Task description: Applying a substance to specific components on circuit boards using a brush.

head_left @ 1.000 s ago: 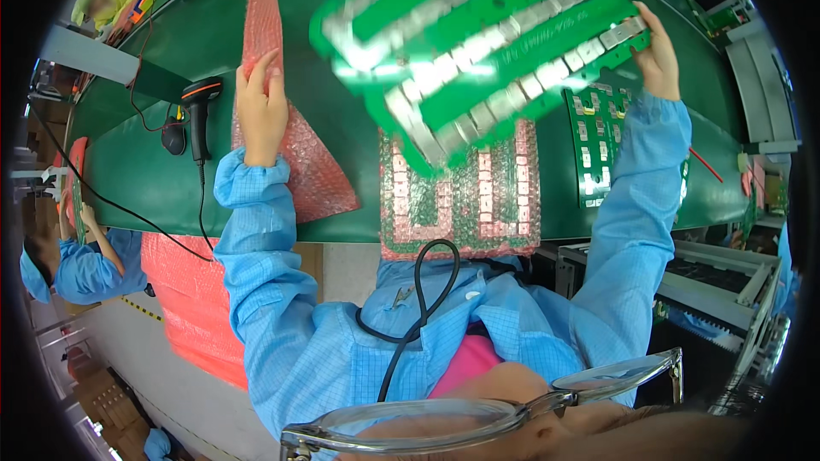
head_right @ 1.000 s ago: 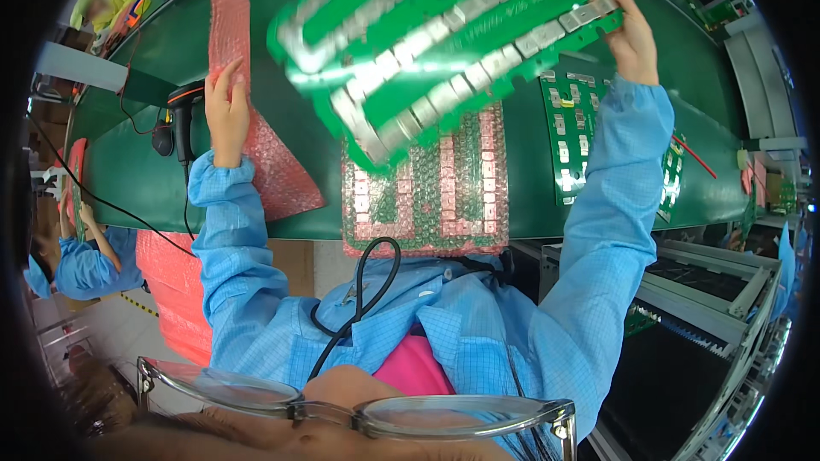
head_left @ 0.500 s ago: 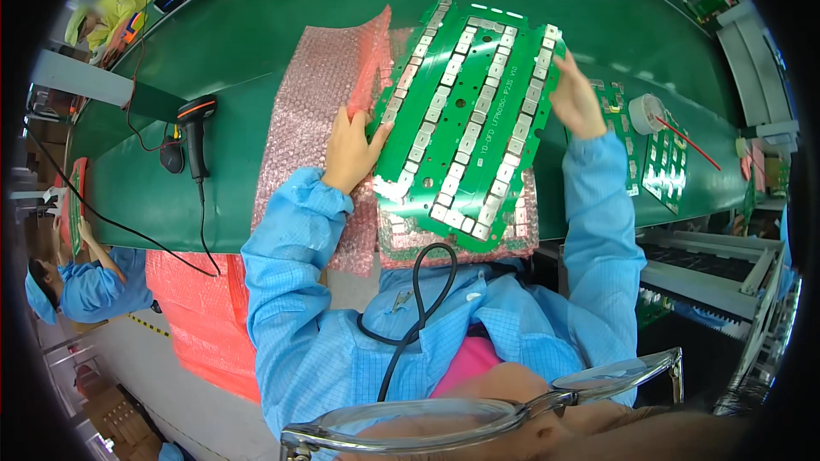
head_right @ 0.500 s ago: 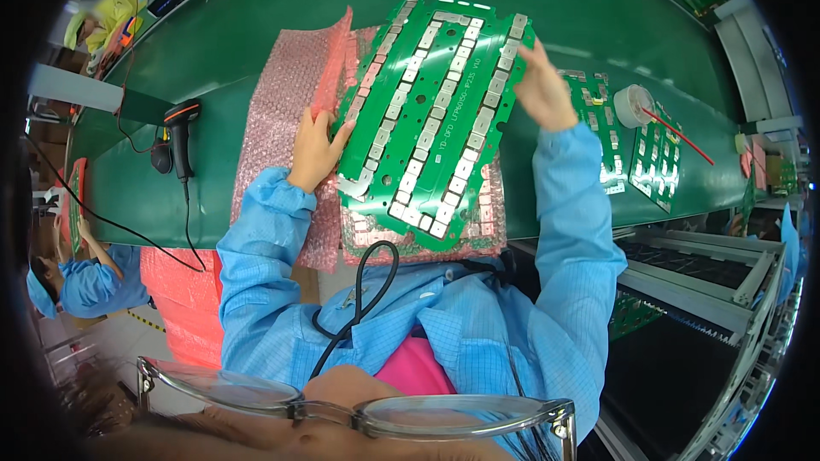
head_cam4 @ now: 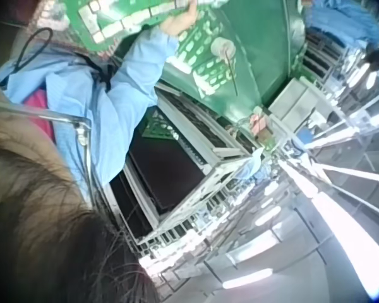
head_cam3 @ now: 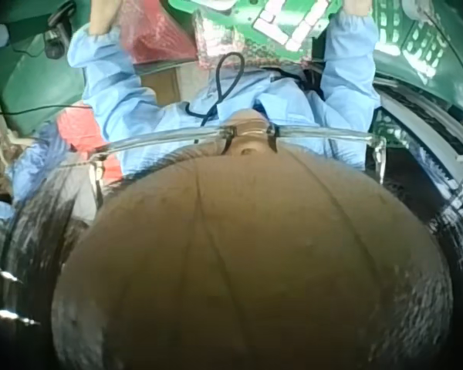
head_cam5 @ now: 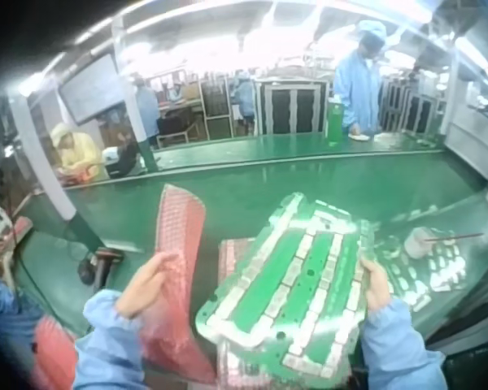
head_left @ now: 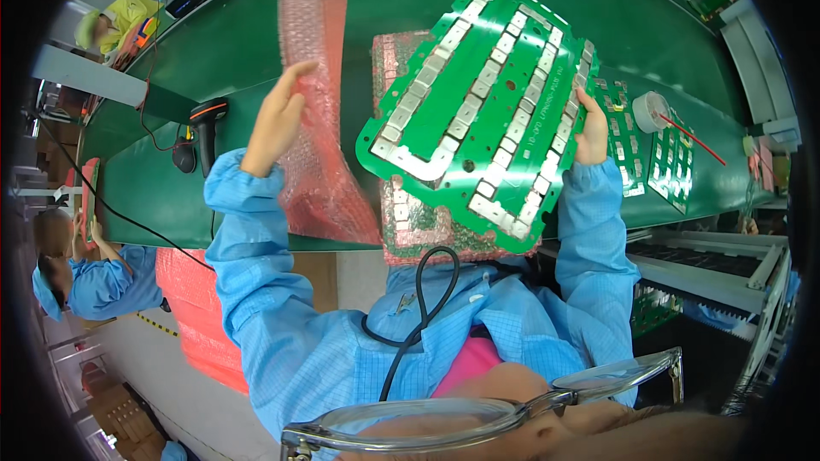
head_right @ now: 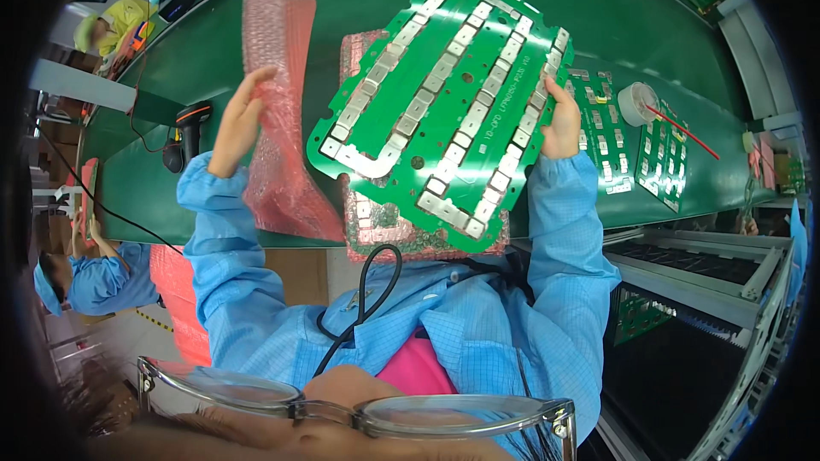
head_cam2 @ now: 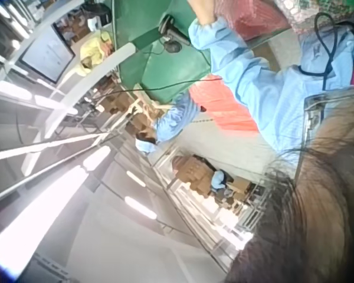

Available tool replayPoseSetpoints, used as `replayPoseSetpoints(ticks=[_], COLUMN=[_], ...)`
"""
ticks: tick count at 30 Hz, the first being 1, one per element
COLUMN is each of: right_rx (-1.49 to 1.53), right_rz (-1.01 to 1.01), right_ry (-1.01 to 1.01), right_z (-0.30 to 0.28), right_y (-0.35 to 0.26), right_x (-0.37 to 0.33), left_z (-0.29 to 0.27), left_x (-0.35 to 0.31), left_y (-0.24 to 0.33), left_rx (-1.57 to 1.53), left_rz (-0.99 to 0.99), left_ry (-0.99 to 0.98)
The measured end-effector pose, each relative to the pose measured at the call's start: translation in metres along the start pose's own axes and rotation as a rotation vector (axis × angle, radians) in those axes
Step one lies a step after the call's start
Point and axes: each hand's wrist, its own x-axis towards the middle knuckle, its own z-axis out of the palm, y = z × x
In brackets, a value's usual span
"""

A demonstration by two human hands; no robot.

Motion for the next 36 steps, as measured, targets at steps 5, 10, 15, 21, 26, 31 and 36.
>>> replayPoseSetpoints(ticks=[5,10,15,21,26,31,36], right_rx=[0.045,0.11,0.141,0.009,-0.057,-0.109,-0.266], right_rz=[0.083,0.16,0.196,0.177,0.243,0.162,0.068], right_ry=[-0.123,-0.193,-0.402,-0.262,-0.174,-0.175,-0.101], right_z=[-0.011,-0.004,0.001,-0.003,-0.008,-0.006,0.01], right_y=[-0.014,-0.015,-0.029,-0.066,-0.089,-0.099,-0.101], right_x=[-0.011,-0.017,-0.034,-0.057,-0.063,-0.052,-0.042], left_z=[-0.021,0.027,0.084,0.109,0.105,0.098,0.09], left_x=[0.022,0.046,0.069,0.082,0.083,0.072,0.066], left_y=[0.034,0.057,0.055,0.037,0.029,0.035,0.049], left_rx=[0.017,0.145,0.167,0.082,0.27,0.359,0.463], left_rz=[-0.098,0.037,0.023,-0.047,0.058,0.142,-0.009], left_ry=[-0.087,-0.132,-0.175,-0.264,-0.385,-0.35,-0.518])
